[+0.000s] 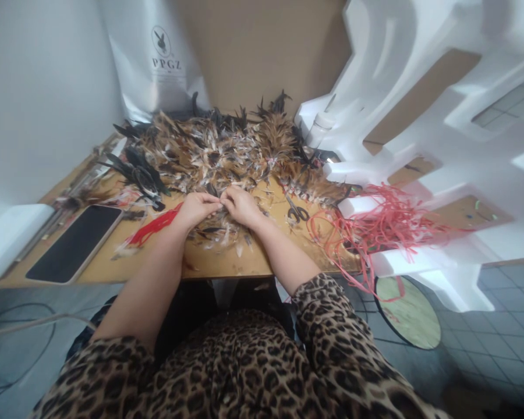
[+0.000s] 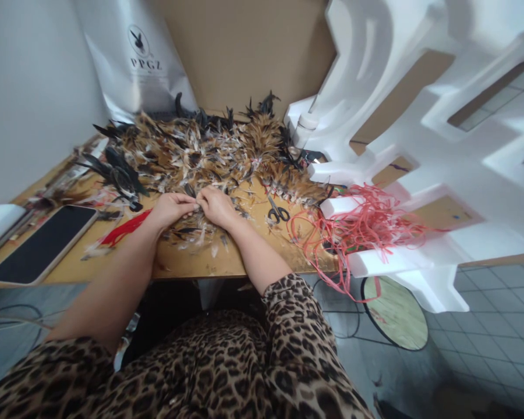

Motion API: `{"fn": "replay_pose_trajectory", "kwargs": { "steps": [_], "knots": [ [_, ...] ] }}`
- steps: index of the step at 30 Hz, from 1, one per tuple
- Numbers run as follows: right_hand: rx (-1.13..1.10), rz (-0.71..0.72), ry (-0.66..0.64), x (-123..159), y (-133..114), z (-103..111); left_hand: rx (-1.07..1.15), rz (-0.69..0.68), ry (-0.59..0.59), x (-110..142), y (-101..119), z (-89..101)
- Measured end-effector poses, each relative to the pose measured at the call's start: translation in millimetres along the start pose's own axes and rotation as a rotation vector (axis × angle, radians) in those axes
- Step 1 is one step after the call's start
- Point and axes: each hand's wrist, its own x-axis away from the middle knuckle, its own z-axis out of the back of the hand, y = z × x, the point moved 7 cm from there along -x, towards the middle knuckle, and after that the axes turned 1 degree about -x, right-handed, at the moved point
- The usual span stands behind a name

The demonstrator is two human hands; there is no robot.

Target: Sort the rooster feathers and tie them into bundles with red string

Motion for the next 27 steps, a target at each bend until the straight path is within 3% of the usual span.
{"fn": "replay_pose_trajectory", "kwargs": {
  "steps": [8,17,27],
  "knots": [
    [-0.348,-0.084,0.033,-5.6,24.3,3.6,0.140,0.003,-0.023,-1.4,-2.3,2.0],
    [-0.131,-0.013,-0.020,-2.6,15.0,1.5,0.166,0.001,-0.054,0.4,-0.9,-1.7],
    [-0.201,-0.050,0.062,-3.9,18.0,7.3,0.256,0.024,-0.076,-1.1,-2.1,-1.0]
  ]
}}
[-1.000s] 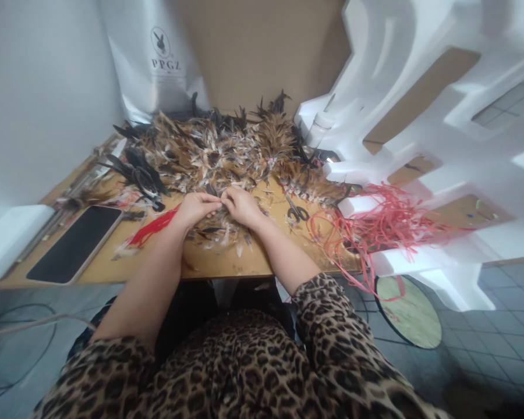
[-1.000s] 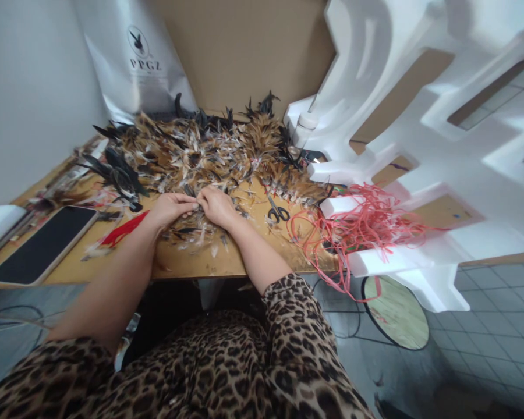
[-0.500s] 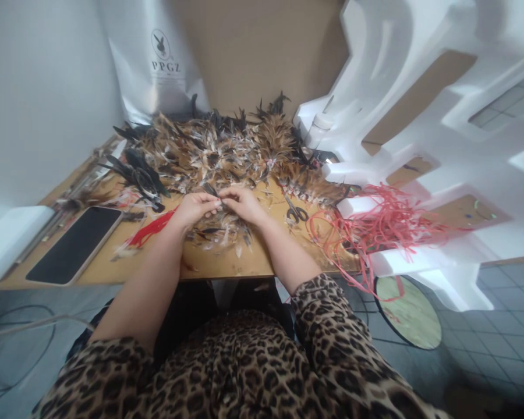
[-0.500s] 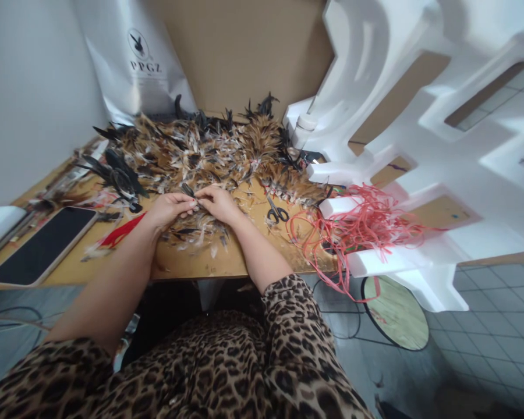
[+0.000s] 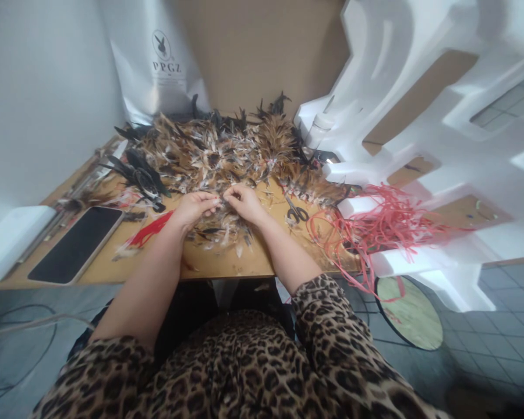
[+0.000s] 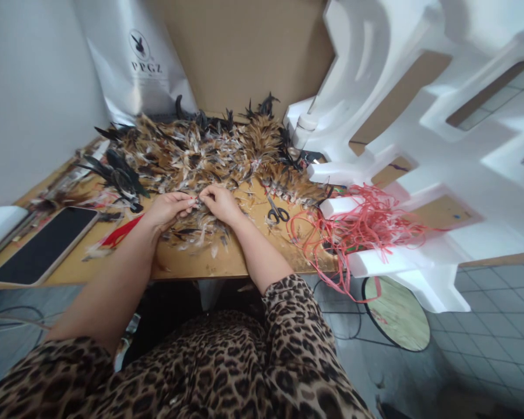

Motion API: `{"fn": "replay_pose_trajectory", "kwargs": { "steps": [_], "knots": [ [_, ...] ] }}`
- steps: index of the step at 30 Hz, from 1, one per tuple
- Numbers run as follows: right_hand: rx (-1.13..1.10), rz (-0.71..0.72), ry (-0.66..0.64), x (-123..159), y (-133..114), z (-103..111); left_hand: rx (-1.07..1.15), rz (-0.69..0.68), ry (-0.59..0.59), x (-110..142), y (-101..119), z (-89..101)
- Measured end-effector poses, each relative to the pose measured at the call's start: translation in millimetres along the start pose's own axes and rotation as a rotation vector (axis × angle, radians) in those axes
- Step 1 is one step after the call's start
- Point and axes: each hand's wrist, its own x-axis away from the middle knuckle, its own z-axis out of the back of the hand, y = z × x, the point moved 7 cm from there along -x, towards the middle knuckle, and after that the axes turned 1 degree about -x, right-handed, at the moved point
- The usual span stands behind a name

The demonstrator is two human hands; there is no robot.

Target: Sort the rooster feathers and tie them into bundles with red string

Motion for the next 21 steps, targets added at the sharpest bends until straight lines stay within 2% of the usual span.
{"fn": "replay_pose_trajectory", "kwargs": {
  "steps": [7,11,15,21],
  "knots": [
    [0.074,0.053,-0.088,1.9,-3.2,-7.3,-0.075,-0.007,-0.029,2.1,0.8,-5.9],
    [0.130,0.044,-0.089,2.5,-3.6,-7.2,-0.089,-0.018,-0.025,3.3,3.3,-6.7],
    [0.133,0.040,-0.058,2.4,-5.7,-4.7,-0.037,-0.011,0.000,1.9,2.2,-3.8],
    [0.082,0.042,-0.093,2.4,-10.3,-6.8,0.079,0.031,0.075,-2.3,-4.0,4.4]
  ]
}}
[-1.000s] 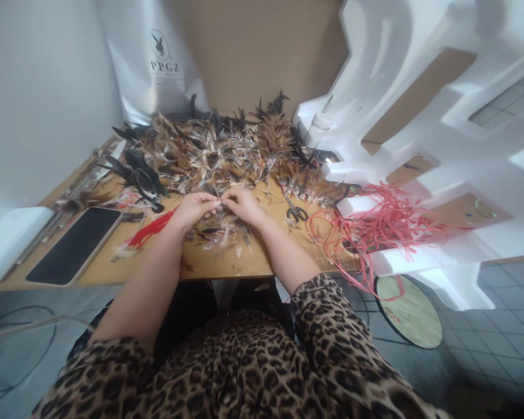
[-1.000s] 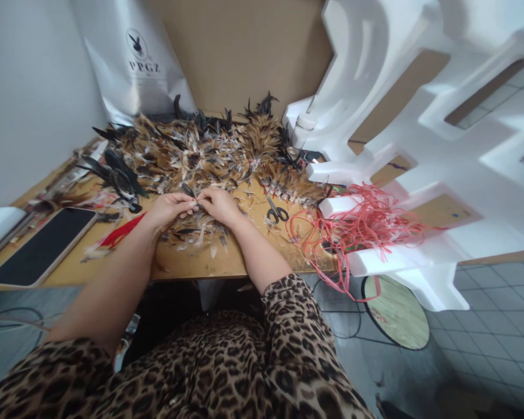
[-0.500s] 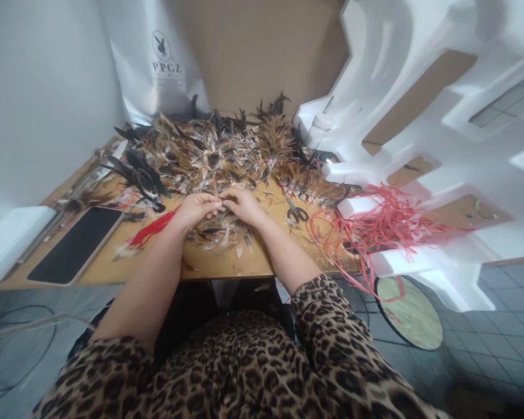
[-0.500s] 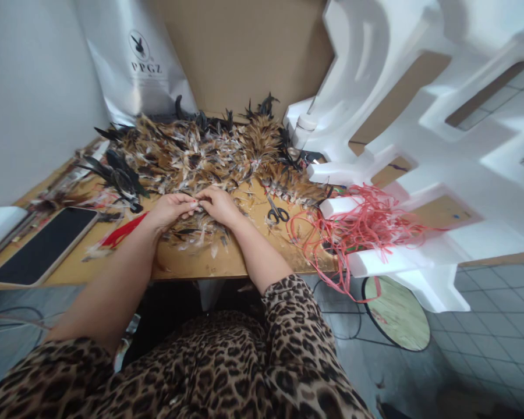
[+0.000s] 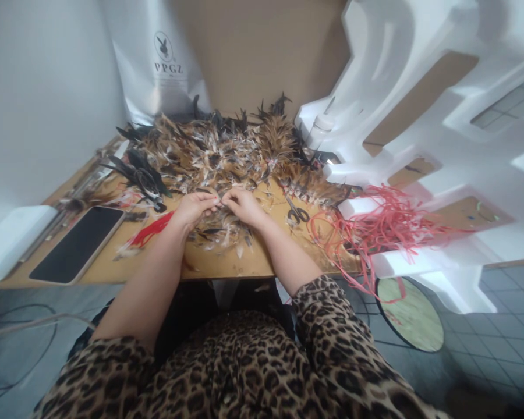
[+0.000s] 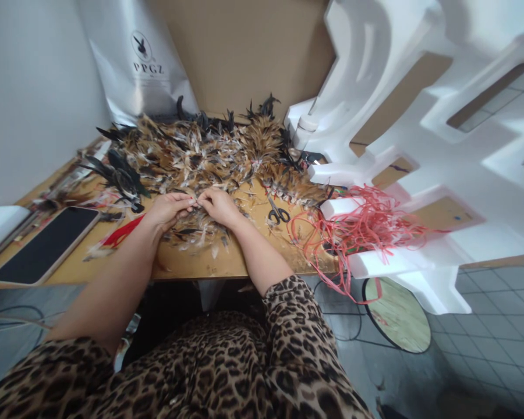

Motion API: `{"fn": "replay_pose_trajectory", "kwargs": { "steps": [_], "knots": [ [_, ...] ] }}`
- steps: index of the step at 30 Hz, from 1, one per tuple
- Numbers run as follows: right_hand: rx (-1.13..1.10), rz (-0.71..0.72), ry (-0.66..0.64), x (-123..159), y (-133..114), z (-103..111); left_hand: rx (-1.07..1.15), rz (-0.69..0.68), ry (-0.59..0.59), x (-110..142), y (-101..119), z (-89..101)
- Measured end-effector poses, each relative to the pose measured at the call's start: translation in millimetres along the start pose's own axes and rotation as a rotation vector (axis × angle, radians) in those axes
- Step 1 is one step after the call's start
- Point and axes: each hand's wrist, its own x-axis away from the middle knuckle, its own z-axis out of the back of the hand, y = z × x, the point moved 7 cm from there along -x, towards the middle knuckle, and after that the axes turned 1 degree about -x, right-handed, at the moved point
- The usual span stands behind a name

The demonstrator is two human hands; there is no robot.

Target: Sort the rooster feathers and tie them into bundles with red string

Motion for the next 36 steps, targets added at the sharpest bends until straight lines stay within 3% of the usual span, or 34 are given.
{"fn": "replay_pose_trajectory", "kwargs": {
  "steps": [12,17,28,33,36],
  "knots": [
    [-0.213,-0.109,-0.086,-0.1,18.6,-10.4,-0.131,0.019,-0.004,2.4,-1.6,-1.7],
    [-0.271,-0.082,0.005,-0.5,12.5,-2.9,-0.257,-0.037,-0.063,3.0,0.6,-4.6],
    [-0.201,-0.092,-0.084,0.1,15.8,-9.6,-0.320,-0.128,-0.084,5.3,10.9,-8.2],
    [-0.355,-0.151,-0.080,3.1,20.2,-12.2,-0.325,-0.177,-0.043,6.7,16.2,-7.7],
    [-0.334,-0.149,-0.094,3.2,19.1,-11.5,-0.364,-0.226,-0.041,6.7,17.9,-8.2]
  ]
}}
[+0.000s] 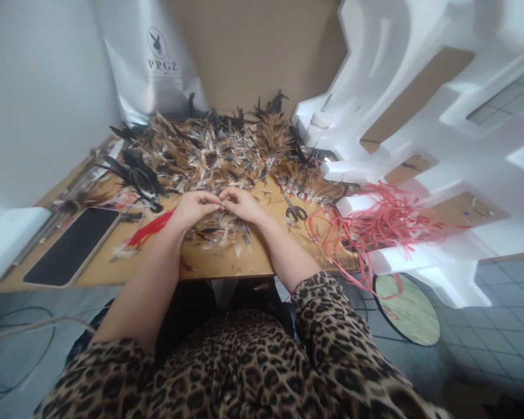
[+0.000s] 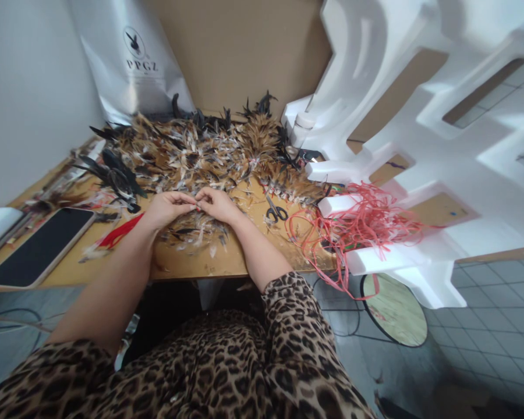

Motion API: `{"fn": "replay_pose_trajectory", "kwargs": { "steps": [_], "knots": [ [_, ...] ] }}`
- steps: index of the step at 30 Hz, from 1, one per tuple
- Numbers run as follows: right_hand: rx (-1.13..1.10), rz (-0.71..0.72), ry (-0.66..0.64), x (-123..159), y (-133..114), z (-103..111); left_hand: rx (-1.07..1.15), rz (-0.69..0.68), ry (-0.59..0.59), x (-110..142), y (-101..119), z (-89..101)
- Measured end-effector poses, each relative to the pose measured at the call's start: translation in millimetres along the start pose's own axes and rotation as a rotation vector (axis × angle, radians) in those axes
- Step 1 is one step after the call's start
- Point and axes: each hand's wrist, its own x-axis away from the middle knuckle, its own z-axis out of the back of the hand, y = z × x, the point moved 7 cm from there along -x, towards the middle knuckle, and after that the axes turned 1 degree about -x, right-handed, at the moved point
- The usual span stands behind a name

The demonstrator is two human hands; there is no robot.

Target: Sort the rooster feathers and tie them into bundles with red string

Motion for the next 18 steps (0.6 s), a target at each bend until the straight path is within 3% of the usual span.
{"fn": "replay_pose_trajectory", "kwargs": {
  "steps": [6,13,18],
  "knots": [
    [0.116,-0.010,-0.005,-0.6,-1.9,1.3,-0.180,-0.061,0.041,-0.4,1.7,2.3],
    [-0.063,-0.309,0.021,3.1,20.8,-6.4,-0.491,-0.251,0.119,4.1,14.0,0.6],
    [-0.113,-0.343,0.075,0.6,26.9,-8.6,-0.629,-0.339,0.173,5.7,17.3,0.0]
  ]
}}
